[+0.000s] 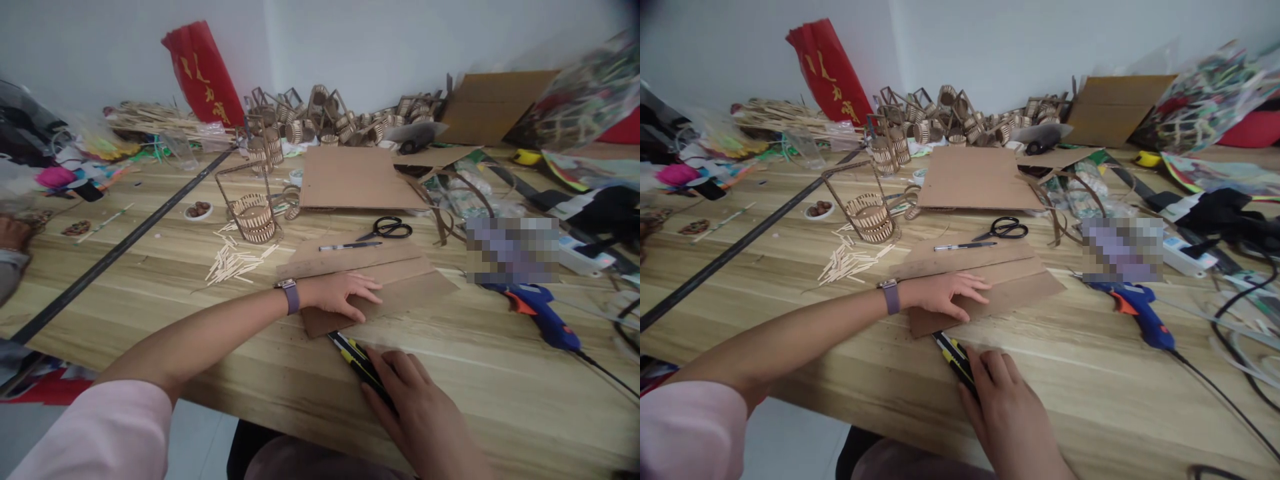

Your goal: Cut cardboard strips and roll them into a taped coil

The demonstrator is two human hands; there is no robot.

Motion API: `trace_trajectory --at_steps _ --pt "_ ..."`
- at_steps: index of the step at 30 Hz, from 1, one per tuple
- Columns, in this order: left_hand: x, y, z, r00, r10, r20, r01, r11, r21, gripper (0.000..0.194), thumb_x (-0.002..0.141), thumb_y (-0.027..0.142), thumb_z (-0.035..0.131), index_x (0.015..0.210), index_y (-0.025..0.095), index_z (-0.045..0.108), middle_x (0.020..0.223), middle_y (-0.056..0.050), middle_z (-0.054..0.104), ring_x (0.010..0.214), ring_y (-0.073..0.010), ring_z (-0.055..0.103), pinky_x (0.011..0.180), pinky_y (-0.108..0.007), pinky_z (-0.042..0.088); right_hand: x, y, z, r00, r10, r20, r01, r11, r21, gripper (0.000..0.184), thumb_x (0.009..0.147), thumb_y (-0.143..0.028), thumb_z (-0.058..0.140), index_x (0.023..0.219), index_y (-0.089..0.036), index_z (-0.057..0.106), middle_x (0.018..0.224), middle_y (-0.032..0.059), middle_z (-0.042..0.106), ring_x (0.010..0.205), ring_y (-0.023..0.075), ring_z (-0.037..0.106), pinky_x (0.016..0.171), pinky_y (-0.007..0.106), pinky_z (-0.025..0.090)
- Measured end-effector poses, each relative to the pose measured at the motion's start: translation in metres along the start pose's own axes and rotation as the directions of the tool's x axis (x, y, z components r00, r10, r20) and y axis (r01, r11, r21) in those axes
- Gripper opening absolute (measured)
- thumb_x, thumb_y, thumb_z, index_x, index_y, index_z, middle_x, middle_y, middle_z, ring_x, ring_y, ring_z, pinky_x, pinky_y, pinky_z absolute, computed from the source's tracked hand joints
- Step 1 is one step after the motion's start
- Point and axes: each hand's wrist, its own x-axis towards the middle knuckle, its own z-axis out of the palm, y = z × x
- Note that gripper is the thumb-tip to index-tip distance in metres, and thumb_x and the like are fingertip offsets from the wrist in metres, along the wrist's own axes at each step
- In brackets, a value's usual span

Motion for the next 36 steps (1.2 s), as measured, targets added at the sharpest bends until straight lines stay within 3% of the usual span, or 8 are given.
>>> trace_trajectory --at_steps 9,15,19,29,36 --pt "0.000 0.001 0.000 1.000 -0.019 0.016 0.019 1.000 -0.011 0.049 0.081 0.029 0.076 0.127 0.023 0.063 0.153 -0.006 0.043 0.145 -0.0228 0.030 0.120 -0.038 0.019 0.011 -0.016 0.002 0.997 0.001 -0.077 -0.003 1.000 -0.028 0.030 0.097 -0.032 0.041 0.116 -0.018 0.059 0.086 0.0082 0.065 0.074 0.0221 0.067 0.058 0.032 0.061" --pt "0.001 0.002 0.000 0.999 -0.017 0.027 0.017 1.000 -0.001 0.051 0.080 0.028 0.077 0.128 0.019 0.063 0.152 -0.009 0.042 0.145 -0.0231 0.030 0.120 -0.037 0.019 0.007 -0.013 0.009 1.000 -0.021 0.010 0.021 0.999 -0.026 0.033 0.094 -0.031 0.048 0.123 -0.017 0.056 0.093 0.0091 0.065 0.082 0.0230 0.067 0.064 0.033 0.061" --pt "0.001 0.001 0.000 1.000 -0.024 0.018 0.024 1.000 -0.004 0.049 0.079 0.028 0.078 0.126 0.023 0.065 0.152 -0.006 0.043 0.145 -0.0226 0.031 0.120 -0.040 0.020 0.006 -0.013 0.011 0.999 -0.025 0.027 0.025 1.000 -0.016 0.034 0.092 -0.029 0.051 0.123 -0.017 0.055 0.093 0.0087 0.065 0.082 0.0230 0.067 0.063 0.033 0.061" --pt "0.001 0.006 -0.004 0.998 -0.051 0.029 0.052 0.998 -0.041 0.047 0.077 0.025 0.079 0.122 0.026 0.067 0.151 -0.003 0.044 0.145 -0.0232 0.031 0.120 -0.040 0.021 0.017 -0.025 0.009 0.995 -0.032 -0.092 0.031 0.999 -0.008 0.025 0.093 -0.027 0.045 0.113 -0.020 0.058 0.085 0.0066 0.066 0.073 0.0206 0.066 0.056 0.030 0.058" --pt "-0.001 0.013 -0.003 0.999 -0.048 0.023 0.047 0.998 0.041 0.053 0.078 0.032 0.079 0.127 0.023 0.063 0.153 -0.007 0.042 0.145 -0.0230 0.030 0.121 -0.040 0.019 0.014 -0.022 -0.003 0.987 -0.150 0.048 0.149 0.988 0.028 0.035 0.081 -0.025 0.066 0.115 -0.017 0.061 0.090 0.0062 0.070 0.077 0.0226 0.067 0.061 0.033 0.060"
